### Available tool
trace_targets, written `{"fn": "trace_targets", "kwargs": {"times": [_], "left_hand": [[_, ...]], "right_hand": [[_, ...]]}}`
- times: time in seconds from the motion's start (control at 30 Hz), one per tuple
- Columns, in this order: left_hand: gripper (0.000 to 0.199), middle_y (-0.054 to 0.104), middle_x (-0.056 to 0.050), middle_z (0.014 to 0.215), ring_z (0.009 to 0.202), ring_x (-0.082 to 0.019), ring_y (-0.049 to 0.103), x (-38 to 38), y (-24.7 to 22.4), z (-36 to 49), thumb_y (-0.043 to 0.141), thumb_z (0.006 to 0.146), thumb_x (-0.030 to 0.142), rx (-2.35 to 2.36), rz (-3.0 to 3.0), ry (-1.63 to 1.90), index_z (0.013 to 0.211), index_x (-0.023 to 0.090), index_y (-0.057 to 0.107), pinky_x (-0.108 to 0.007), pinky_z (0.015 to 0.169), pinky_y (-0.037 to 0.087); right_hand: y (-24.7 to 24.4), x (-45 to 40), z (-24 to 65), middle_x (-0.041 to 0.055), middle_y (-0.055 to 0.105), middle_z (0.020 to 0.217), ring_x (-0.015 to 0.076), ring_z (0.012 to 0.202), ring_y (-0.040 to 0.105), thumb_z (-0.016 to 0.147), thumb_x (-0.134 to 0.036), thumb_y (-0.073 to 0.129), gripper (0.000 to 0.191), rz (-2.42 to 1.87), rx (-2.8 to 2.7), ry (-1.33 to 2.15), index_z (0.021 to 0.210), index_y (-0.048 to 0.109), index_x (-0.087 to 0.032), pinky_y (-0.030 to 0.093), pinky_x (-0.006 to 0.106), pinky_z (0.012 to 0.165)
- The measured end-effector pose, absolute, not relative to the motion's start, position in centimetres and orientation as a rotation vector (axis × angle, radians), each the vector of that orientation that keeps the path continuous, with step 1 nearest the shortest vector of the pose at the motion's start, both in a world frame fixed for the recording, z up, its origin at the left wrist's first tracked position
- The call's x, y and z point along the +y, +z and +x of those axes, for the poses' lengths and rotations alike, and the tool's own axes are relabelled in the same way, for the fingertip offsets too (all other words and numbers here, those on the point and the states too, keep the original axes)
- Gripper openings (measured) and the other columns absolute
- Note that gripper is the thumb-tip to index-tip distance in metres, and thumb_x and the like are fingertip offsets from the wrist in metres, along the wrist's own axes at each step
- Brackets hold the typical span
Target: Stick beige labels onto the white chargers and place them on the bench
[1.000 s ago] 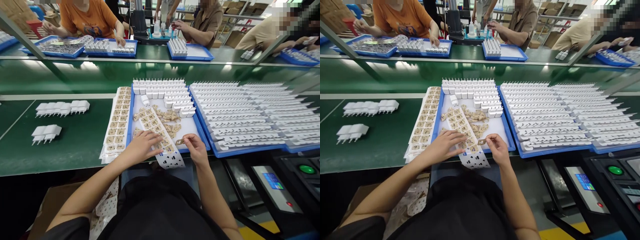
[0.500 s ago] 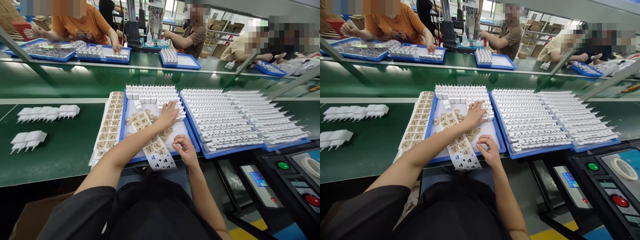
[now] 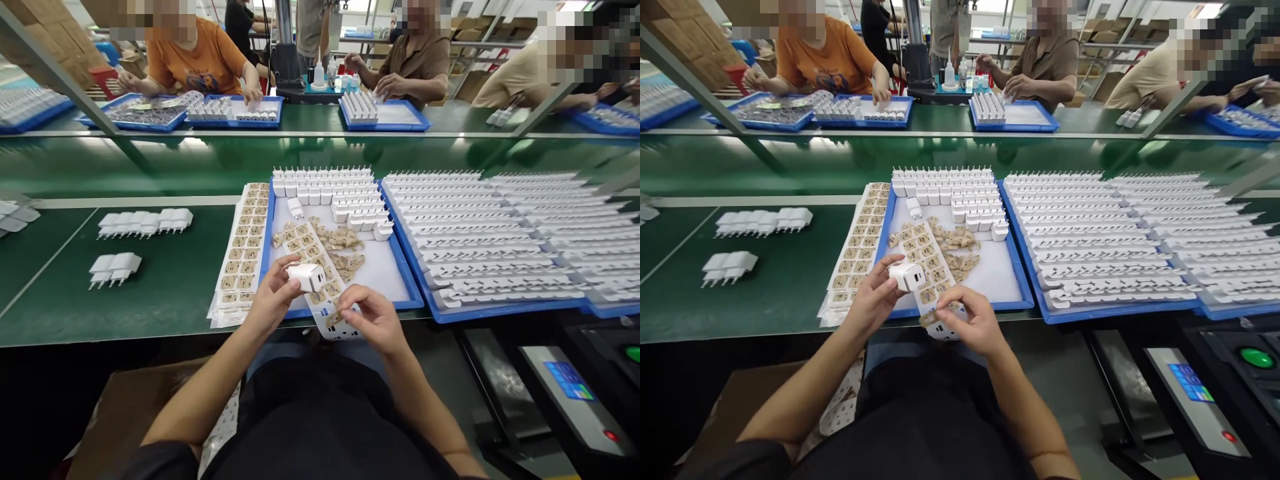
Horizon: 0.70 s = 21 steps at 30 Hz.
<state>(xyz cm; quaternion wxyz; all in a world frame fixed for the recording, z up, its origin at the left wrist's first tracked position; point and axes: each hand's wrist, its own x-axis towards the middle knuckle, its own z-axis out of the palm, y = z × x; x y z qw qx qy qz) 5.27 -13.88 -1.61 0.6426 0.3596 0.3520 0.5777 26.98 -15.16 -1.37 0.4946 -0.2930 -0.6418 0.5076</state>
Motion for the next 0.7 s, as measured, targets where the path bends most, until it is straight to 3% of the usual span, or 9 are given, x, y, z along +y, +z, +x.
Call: {"fn": "trace_targets", "kwargs": {"times": [0.2, 0.37, 0.57, 0.7], "left_hand": [[0.048, 0.066, -0.004, 0.099, 0.086, -0.016, 0.067, -16.8, -3.9, 6.2, 0.082, 0.075, 0.039, 0.821, 0.784, 1.449, 0.116, 0.023, 0.064, -0.027, 0.075, 0.057], [0.043, 0.065, -0.006, 0.112, 0.106, -0.021, 0.066, -18.3, -5.1, 6.4, 0.084, 0.072, 0.021, 0.940, 1.111, 1.585, 0.108, 0.024, 0.061, -0.029, 0.083, 0.056], [0.034, 0.071, -0.011, 0.117, 0.107, -0.024, 0.070, -19.4, -5.9, 5.7, 0.075, 0.084, 0.029, 0.864, 1.176, 1.450, 0.111, 0.022, 0.054, -0.036, 0.091, 0.057], [0.053, 0.071, -0.011, 0.120, 0.114, -0.025, 0.068, -19.5, -5.9, 4.8, 0.080, 0.079, 0.021, 1.029, 1.302, 1.458, 0.127, 0.023, 0.058, -0.039, 0.099, 0.054]], "right_hand": [[-0.1, -16.3, 23.5, 0.0030, 0.069, 0.087, 0.0198, 0.084, 0.065, 0.091, -0.024, 0.067, 0.003, -0.549, -1.696, 1.326, 0.094, 0.068, -0.025, 0.052, 0.035, 0.080], [-1.0, -16.4, 23.6, 0.0023, 0.064, 0.085, 0.0192, 0.083, 0.061, 0.092, -0.025, 0.065, 0.002, -0.603, -1.559, 1.386, 0.093, 0.067, -0.026, 0.049, 0.035, 0.078], [-1.8, -16.3, 23.8, 0.0020, 0.063, 0.082, 0.0194, 0.083, 0.060, 0.091, -0.029, 0.066, 0.004, -0.660, -1.516, 1.412, 0.090, 0.066, -0.025, 0.048, 0.035, 0.078], [-1.6, -16.3, 23.8, 0.0019, 0.062, 0.083, 0.0193, 0.082, 0.060, 0.091, -0.030, 0.067, 0.006, -0.724, -1.503, 1.429, 0.089, 0.067, -0.025, 0.048, 0.034, 0.077]]}}
